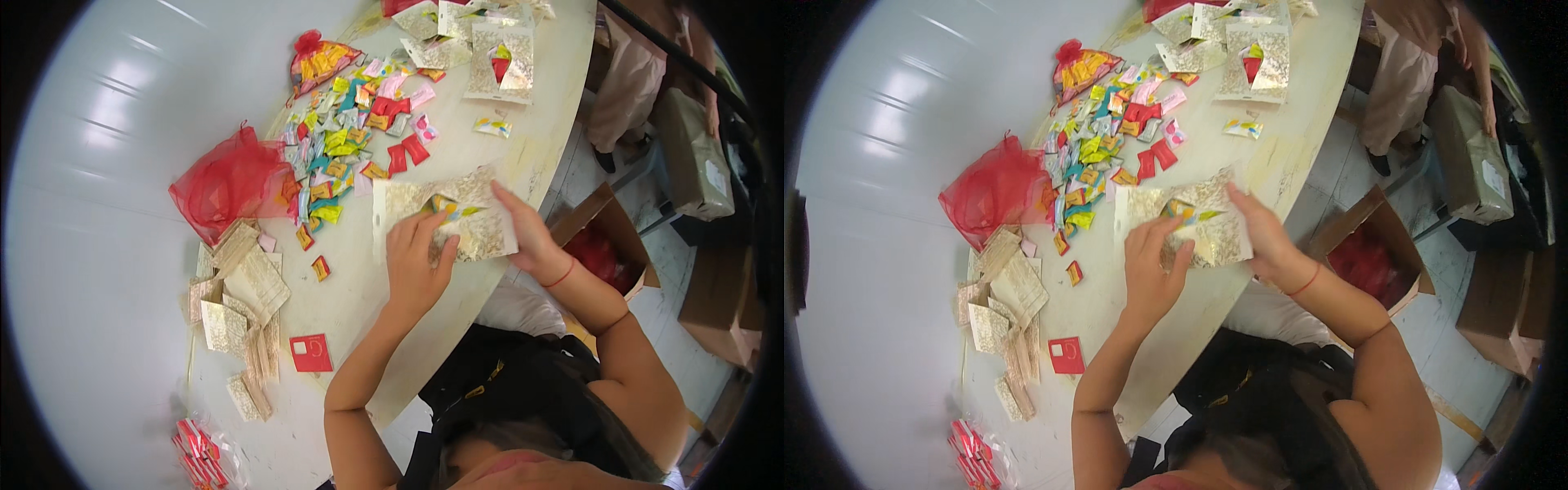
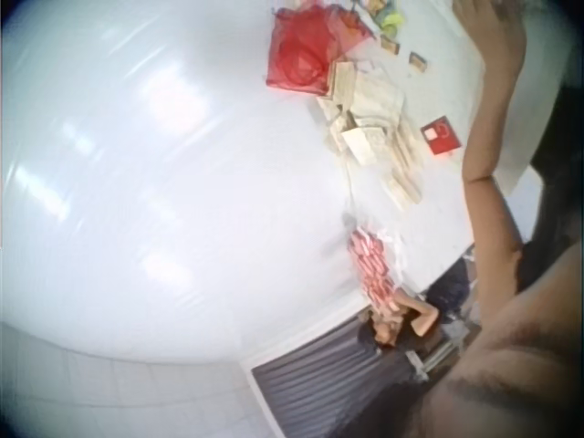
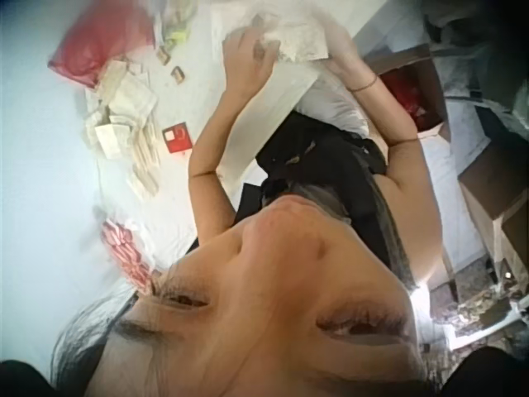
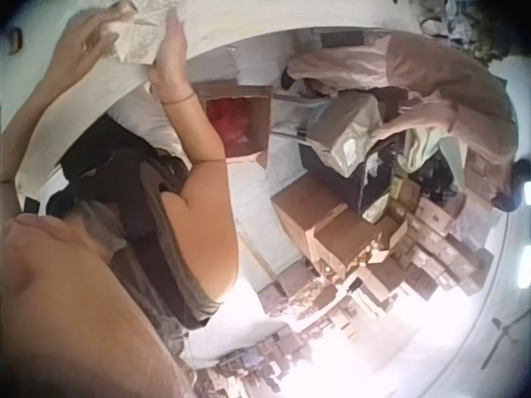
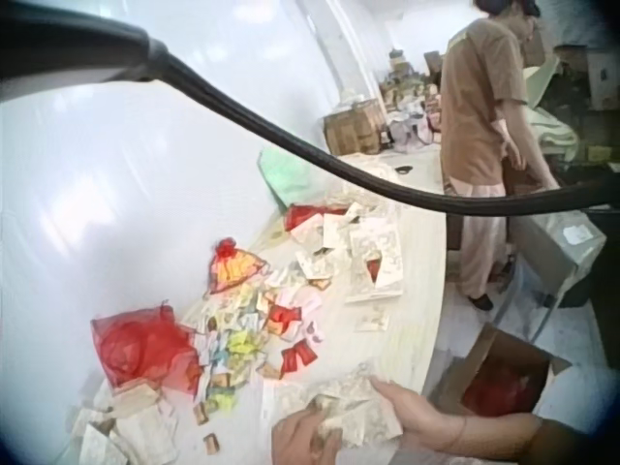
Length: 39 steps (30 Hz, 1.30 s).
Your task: The person places small, individually wrapped candies into small, patterned paper bags. The person then folds the top of the bag to close it and places the finished bag on the table.
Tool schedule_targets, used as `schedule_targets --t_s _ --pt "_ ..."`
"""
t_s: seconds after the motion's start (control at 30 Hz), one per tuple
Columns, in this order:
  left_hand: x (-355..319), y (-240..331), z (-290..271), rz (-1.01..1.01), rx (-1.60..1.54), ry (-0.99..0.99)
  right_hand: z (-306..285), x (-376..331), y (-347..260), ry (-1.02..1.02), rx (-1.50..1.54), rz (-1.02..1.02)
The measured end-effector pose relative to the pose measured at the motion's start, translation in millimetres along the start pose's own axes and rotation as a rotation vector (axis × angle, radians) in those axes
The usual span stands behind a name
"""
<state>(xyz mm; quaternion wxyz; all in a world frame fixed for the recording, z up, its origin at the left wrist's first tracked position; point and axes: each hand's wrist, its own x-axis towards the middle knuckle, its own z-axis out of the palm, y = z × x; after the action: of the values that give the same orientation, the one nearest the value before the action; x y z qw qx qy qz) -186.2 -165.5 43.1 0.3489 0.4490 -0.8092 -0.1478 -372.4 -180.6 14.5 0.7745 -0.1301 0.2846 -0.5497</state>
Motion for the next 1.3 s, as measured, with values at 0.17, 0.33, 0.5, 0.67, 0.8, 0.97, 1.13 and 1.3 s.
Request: schedule_targets --t_s 0.17,0.33,0.5,0.67,0.8,0.97,1.13,1.3 --pt "43 -1 5 0.130 -0.047 0.139 -13 -9 -76 0.080 -0.036 -0.246" --pt "89 -63 37 0.184 0.033 0.082 -93 28 -169 0.188 -0.004 -0.623" --pt "181 -135 93 0.336 0.257 -0.045 -120 106 -225 0.606 -0.028 -1.010" --pt "254 -166 152 0.345 0.355 -0.046 -157 203 -247 0.677 -0.128 -1.106" --pt "283 -174 160 0.208 0.485 -0.078 -106 196 -225 0.550 -0.037 -0.985" --pt "322 -184 163 0.177 0.566 -0.084 -119 198 -215 0.239 0.159 -1.045" --pt "346 -227 165 0.315 0.624 0.006 -107 202 -208 0.276 -0.039 -0.994" --pt "348 -202 155 -0.097 0.401 0.236 -125 193 -216 0.338 -0.023 -0.882"
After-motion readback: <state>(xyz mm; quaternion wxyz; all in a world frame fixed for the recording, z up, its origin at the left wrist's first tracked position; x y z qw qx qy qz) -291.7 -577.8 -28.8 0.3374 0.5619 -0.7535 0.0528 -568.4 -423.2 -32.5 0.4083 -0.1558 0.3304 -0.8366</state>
